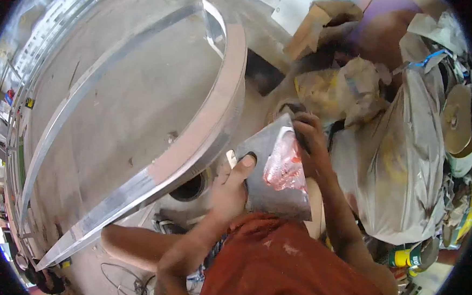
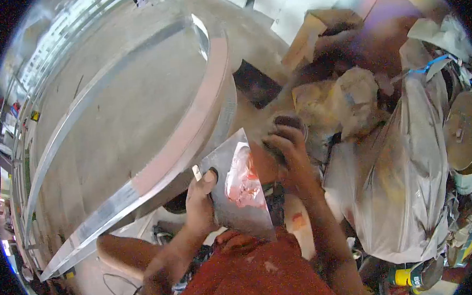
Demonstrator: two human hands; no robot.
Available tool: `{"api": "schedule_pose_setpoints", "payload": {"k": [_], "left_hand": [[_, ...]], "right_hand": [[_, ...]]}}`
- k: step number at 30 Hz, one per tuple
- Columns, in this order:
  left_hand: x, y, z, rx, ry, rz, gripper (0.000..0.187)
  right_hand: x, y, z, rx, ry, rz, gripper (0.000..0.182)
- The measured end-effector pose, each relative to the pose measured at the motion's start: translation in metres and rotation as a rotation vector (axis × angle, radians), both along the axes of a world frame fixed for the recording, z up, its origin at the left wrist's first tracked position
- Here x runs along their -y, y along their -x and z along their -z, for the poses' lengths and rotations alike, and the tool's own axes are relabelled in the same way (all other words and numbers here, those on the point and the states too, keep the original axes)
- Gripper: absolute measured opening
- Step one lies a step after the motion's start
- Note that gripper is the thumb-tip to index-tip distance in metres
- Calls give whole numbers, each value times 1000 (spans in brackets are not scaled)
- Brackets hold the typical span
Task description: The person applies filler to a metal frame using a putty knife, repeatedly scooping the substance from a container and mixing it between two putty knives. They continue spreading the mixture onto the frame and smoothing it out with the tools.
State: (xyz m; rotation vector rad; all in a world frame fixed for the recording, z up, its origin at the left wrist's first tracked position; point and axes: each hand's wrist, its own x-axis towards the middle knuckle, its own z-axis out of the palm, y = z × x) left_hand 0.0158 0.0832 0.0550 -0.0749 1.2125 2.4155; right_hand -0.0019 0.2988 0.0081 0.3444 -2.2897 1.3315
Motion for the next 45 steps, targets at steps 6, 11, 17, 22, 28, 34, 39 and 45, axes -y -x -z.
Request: {"api": "schedule_pose_setpoints", "payload": {"k": [6,11,17,22,28,34,39,45], "left_hand": [[-24,1,4,240,-9,-65,48],[-30,-19,-10,46,186,-38,40],[-30,7,7,263,-212,-166,45],[-49,-15,1,168,95,-288,31],[-35,2,13,96,124,-358,32],[-47,6,9,54,366,-453,41],[-30,7,18,-611,853,-145,37],[-4,1,23,-824,1023,270,38]], "right_hand": [[-7,-54,65,407,420,-55,39],[17,1,-10,142,41,206,31],[-24,-85,33,509,687,-43,34],[15,-2,-7,930,1055,191,49],[-7,-24,21,-154,-5,487,43],[17,-79,-13,397,1064,312,44],[41,-41,-35,410,1244,383,32],[-7,-8,-39,277,1195,342,31]]}}
